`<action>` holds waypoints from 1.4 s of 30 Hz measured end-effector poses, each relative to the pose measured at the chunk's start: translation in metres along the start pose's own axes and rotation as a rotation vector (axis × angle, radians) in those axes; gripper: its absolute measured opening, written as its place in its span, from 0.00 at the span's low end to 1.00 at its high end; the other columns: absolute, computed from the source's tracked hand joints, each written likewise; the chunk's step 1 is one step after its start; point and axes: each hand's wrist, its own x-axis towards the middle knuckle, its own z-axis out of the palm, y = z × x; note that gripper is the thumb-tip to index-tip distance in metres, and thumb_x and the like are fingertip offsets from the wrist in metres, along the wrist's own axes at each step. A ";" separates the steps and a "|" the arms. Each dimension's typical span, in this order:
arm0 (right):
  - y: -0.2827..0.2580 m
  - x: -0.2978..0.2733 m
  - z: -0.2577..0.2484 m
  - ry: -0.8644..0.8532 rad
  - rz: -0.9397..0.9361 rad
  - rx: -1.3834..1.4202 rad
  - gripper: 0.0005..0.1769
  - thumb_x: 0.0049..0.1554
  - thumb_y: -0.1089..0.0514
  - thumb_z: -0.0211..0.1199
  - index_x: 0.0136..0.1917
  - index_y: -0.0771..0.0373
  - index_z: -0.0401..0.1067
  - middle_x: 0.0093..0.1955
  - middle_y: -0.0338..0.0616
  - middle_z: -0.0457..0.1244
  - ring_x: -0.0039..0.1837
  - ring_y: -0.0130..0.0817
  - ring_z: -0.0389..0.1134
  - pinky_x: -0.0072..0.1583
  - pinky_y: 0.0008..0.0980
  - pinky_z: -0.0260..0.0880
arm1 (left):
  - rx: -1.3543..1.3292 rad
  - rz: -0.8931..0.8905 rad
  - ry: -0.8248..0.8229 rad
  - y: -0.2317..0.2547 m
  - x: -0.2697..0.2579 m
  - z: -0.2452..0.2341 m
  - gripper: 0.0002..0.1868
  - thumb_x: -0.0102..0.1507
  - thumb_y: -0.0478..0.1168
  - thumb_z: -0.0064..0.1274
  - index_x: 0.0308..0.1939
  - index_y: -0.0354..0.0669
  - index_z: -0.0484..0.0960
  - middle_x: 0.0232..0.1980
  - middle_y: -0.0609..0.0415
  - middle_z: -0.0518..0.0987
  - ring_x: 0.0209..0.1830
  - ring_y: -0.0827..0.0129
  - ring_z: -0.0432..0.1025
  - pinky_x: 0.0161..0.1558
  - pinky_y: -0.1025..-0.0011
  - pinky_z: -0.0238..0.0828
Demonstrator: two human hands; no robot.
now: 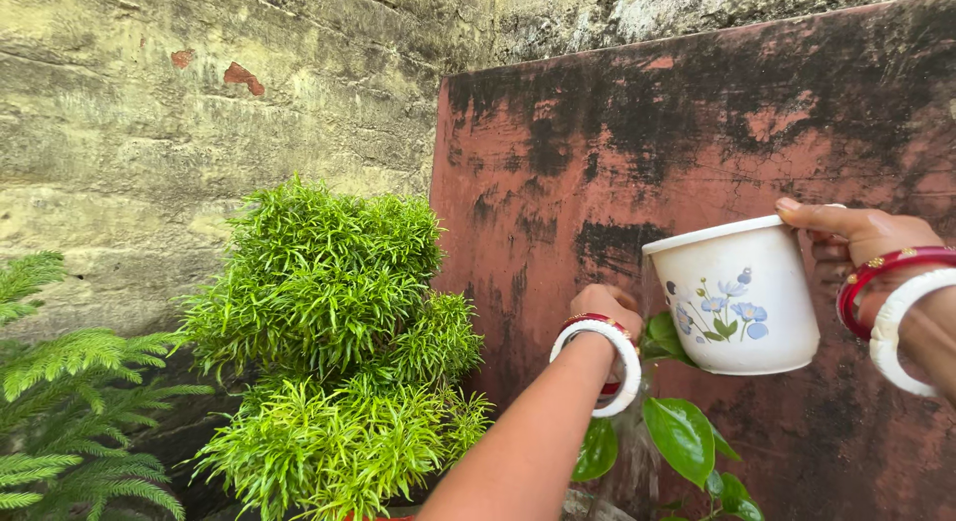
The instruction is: The person presses and works the soil in plant pots by hand, then pours liquid from a mug onto the potted plants.
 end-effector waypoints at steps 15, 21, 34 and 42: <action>0.055 0.017 -0.024 -0.175 0.170 0.501 0.24 0.58 0.44 0.74 0.36 0.47 0.59 0.28 0.25 0.48 0.26 0.21 0.45 0.29 0.25 0.44 | -0.420 0.144 -0.124 0.065 -0.082 -0.048 0.52 0.53 0.49 0.45 0.83 0.55 0.47 0.70 0.35 0.70 0.70 0.43 0.66 0.70 0.57 0.57; 0.044 -0.042 -0.002 0.027 0.203 0.563 0.20 0.54 0.50 0.71 0.35 0.51 0.59 0.28 0.28 0.48 0.26 0.21 0.44 0.30 0.25 0.40 | -0.458 0.031 -0.161 0.063 -0.086 -0.036 0.62 0.58 0.81 0.34 0.79 0.35 0.51 0.77 0.32 0.62 0.77 0.44 0.58 0.73 0.56 0.52; 0.042 -0.116 0.000 0.200 0.160 0.576 0.13 0.50 0.58 0.71 0.35 0.56 0.65 0.29 0.29 0.55 0.27 0.19 0.48 0.31 0.24 0.43 | -0.578 0.075 -0.239 0.076 -0.130 -0.051 0.75 0.44 0.63 0.62 0.82 0.57 0.25 0.82 0.37 0.44 0.77 0.46 0.56 0.70 0.56 0.60; 0.066 -0.139 -0.013 0.138 0.137 0.547 0.15 0.54 0.51 0.62 0.31 0.53 0.62 0.26 0.29 0.50 0.26 0.22 0.46 0.32 0.27 0.43 | -0.202 0.337 -0.034 0.056 -0.175 -0.052 0.57 0.40 0.59 0.74 0.68 0.46 0.66 0.68 0.39 0.69 0.65 0.50 0.69 0.62 0.58 0.68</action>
